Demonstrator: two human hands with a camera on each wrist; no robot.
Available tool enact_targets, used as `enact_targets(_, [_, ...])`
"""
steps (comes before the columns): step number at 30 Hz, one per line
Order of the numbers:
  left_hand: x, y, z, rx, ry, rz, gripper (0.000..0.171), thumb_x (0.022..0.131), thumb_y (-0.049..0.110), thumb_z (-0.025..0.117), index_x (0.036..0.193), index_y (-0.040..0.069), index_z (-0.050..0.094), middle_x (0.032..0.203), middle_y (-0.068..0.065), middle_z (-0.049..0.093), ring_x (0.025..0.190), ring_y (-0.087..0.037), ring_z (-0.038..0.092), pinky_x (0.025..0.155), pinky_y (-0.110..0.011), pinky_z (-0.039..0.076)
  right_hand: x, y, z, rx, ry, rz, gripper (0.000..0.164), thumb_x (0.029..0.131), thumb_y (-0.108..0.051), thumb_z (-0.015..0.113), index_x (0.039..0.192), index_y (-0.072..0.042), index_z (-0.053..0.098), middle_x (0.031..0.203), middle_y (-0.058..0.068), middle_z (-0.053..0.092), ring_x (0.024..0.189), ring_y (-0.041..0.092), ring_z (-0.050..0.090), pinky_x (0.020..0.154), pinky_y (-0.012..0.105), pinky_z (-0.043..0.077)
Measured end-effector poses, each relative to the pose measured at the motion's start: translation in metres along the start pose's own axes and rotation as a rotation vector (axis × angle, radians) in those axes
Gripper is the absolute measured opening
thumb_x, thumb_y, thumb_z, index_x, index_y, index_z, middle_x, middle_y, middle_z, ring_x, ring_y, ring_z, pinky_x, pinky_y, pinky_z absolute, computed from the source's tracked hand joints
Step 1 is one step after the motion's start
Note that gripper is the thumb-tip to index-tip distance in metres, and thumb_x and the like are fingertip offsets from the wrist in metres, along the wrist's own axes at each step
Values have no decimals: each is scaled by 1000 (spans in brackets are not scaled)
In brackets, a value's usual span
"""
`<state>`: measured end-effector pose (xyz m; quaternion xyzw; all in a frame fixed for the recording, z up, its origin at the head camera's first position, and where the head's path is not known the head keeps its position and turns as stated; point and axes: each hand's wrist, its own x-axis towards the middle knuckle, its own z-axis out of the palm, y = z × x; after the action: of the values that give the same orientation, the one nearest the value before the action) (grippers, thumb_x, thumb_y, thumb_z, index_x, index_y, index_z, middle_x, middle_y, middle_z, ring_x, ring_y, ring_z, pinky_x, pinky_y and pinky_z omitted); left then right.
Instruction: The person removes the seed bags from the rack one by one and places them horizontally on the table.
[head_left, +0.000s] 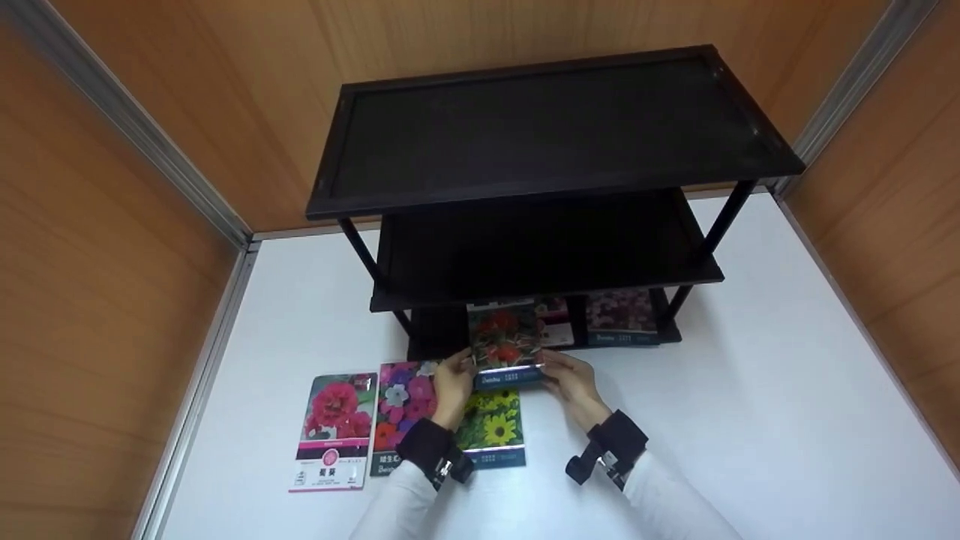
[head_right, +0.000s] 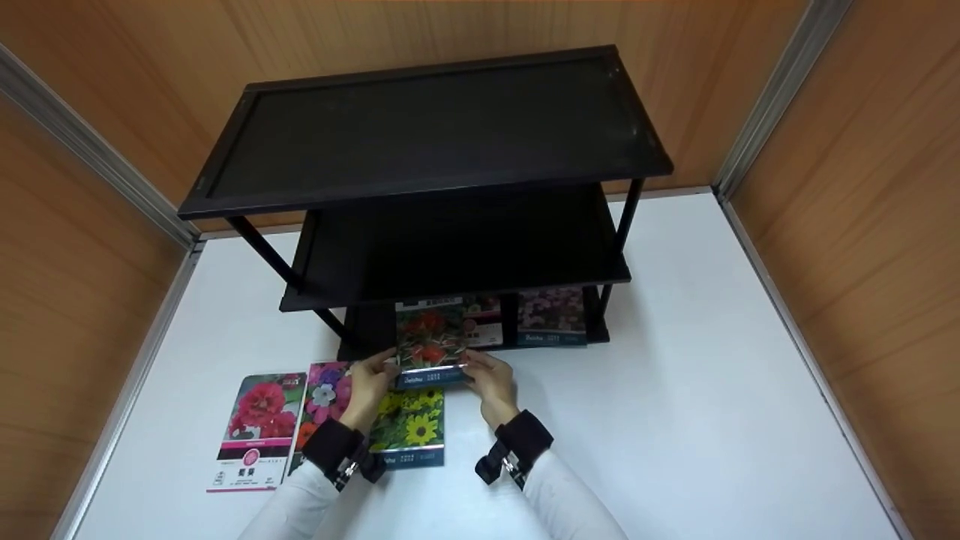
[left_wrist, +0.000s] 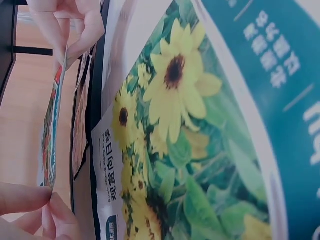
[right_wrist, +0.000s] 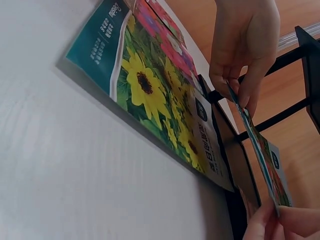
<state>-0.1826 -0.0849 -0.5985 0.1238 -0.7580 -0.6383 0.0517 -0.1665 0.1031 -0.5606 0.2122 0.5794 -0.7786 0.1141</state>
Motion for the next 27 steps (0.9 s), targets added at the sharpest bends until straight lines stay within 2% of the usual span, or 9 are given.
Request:
enact_targets(2, [-15,29,-1,35,-4,-50,30,80,-6,51,109,-14,55,81,-15,58,64,-12,44,56,-22,37,0,2,-3,2,4,0,37,80,8,52,117,9,51,105,14,56,78,12,56,76,33,46])
enact_targets(5, [-28,56,-3,15,-26,-71,30,79,-11,49,108,-19,52,74,-15,54,58,-10,38,52,-19,32,-1,2,-6,1,13,-3,37,79,9,53,116,9,52,100,11,59,78,12,57,75,33,47])
enact_targets(6, [-30,57,-4,11,-44,-52,30,79,-12,48,108,-19,52,71,-13,53,56,-8,36,51,-19,31,-1,3,-7,-5,14,-6,37,79,8,54,116,9,52,100,11,60,78,12,58,75,33,47])
enact_targets(9, [-32,57,-3,3,-63,-56,32,78,-13,47,110,-16,53,66,-6,47,52,-6,33,49,-19,29,-3,2,-10,-3,15,-7,38,79,7,56,116,9,52,99,11,61,77,12,58,73,31,47])
enact_targets(13, [-30,45,2,16,-38,-51,34,76,-12,48,110,-13,55,62,0,44,49,-5,33,48,-18,28,-5,1,-14,7,15,-12,38,78,7,56,116,10,52,93,7,62,74,11,58,69,29,47])
enact_targets(18, [-34,43,6,3,-37,-39,35,75,-13,47,110,-14,54,62,-1,45,49,-4,33,47,-18,27,-8,1,-18,0,20,-31,37,78,9,55,114,12,52,88,8,64,71,11,59,67,29,48])
enact_targets(27, [-45,46,10,83,-34,-50,33,79,-5,53,111,-10,56,72,-9,59,56,-6,42,49,-18,33,-15,2,-27,-77,42,-56,36,78,7,56,113,12,53,90,9,63,71,10,58,65,27,48])
